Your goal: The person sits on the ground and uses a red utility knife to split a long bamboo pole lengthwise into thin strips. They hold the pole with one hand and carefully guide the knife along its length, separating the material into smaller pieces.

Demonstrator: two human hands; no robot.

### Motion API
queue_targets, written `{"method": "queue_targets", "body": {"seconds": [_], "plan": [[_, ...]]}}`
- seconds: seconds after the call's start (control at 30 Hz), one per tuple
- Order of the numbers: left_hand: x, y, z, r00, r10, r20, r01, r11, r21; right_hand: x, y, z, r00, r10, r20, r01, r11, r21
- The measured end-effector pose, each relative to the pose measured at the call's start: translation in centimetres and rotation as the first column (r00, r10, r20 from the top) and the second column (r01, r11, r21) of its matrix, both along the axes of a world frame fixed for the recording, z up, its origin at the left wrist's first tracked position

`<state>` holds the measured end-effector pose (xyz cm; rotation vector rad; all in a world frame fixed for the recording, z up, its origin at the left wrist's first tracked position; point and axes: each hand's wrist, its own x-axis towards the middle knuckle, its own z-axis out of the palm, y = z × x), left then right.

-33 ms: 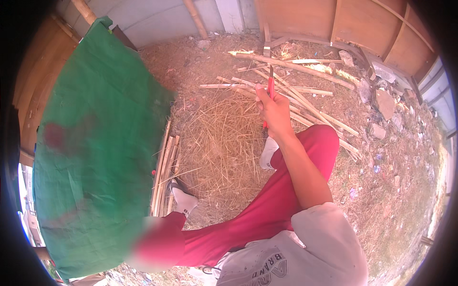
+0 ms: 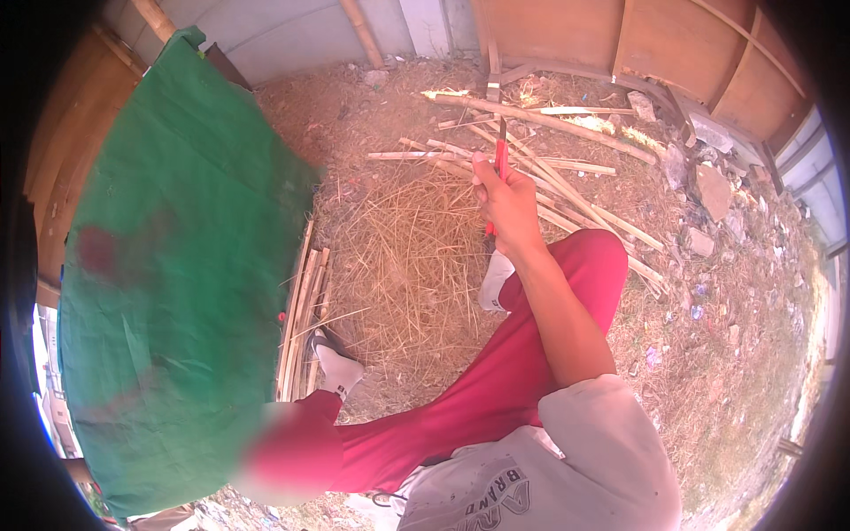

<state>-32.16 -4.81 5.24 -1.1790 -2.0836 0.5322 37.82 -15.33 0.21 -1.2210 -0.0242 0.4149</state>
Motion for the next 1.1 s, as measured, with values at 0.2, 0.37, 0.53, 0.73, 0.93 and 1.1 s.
{"method": "queue_targets", "body": {"seconds": [0.2, 0.37, 0.53, 0.73, 0.93, 1.1], "plan": [[16.7, 4.3, -1.8, 0.566, -0.640, 0.520, 0.717, 0.693, 0.073, 0.3, -0.2, 0.7, 0.999, 0.023, -0.034, -0.022, 1.000, 0.017], [35.0, 6.0, -5.9, 0.162, -0.590, 0.791, 0.951, 0.308, 0.036, 0.0, 1.0, 1.0, 0.993, 0.084, -0.079, -0.077, 0.993, 0.086], [41.2, 7.3, -9.0, 0.195, -0.517, 0.833, 0.969, 0.234, -0.081, 0.5, -0.1, 1.3, 0.994, 0.036, -0.101, -0.025, 0.994, 0.102], [41.0, 8.2, -9.4, 0.195, -0.509, 0.838, 0.962, 0.265, -0.063, 0.8, 0.0, 1.1, 0.992, 0.019, -0.121, -0.006, 0.994, 0.109], [40.1, 8.6, -9.3, 0.198, -0.507, 0.839, 0.957, 0.285, -0.054, 0.9, 0.0, 0.3, 0.991, 0.027, -0.130, -0.013, 0.994, 0.106], [40.3, 9.1, -9.2, 0.193, -0.500, 0.844, 0.958, 0.282, -0.052, 0.7, 0.6, 0.2, 0.992, 0.047, -0.119, -0.038, 0.996, 0.076]]}}
